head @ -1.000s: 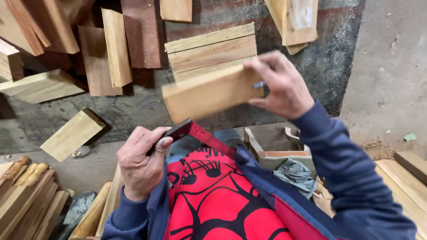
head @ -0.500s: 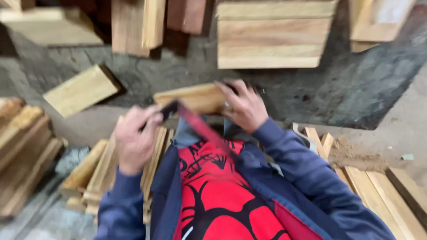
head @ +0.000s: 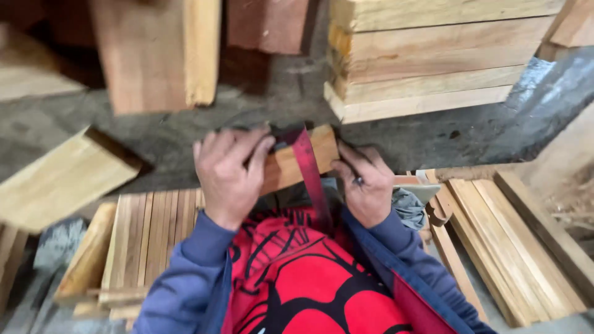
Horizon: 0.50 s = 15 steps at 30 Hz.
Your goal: The person uses a metal square ruler and a pen to measure and mark lines on several small wooden blocks. They align the ruler on the wood and draw straight lines along its edge, repeating the process on different pieces.
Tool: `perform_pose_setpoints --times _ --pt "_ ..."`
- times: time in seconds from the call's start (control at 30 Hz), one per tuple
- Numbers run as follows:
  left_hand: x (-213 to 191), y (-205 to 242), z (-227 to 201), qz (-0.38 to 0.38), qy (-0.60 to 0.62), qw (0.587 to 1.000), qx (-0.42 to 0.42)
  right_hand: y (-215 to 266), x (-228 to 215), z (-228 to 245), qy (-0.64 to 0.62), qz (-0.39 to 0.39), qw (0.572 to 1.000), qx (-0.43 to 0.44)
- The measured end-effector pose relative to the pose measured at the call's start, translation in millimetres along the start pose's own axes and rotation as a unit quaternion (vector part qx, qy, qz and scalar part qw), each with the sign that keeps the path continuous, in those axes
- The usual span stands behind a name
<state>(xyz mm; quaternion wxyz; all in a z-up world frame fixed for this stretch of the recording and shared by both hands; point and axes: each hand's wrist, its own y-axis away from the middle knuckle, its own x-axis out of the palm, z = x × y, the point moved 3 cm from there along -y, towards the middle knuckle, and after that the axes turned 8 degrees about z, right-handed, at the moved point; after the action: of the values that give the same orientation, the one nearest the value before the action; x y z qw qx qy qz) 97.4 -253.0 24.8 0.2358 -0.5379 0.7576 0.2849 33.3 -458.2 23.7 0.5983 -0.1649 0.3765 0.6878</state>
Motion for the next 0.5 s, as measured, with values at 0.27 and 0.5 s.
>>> perform_pose_setpoints --times 0.27,0.5 --pt "13.0 -0.5 -0.5 0.014 0.0 1.0 0.005 -4.6 1.5 -3.0 -0.121 -0.028 0.991 0.042" --pt "12.1 -13.6 -8.3 0.051 0.07 0.996 -0.002 -5.7 0.0 -5.1 -0.141 -0.023 0.988 0.056"
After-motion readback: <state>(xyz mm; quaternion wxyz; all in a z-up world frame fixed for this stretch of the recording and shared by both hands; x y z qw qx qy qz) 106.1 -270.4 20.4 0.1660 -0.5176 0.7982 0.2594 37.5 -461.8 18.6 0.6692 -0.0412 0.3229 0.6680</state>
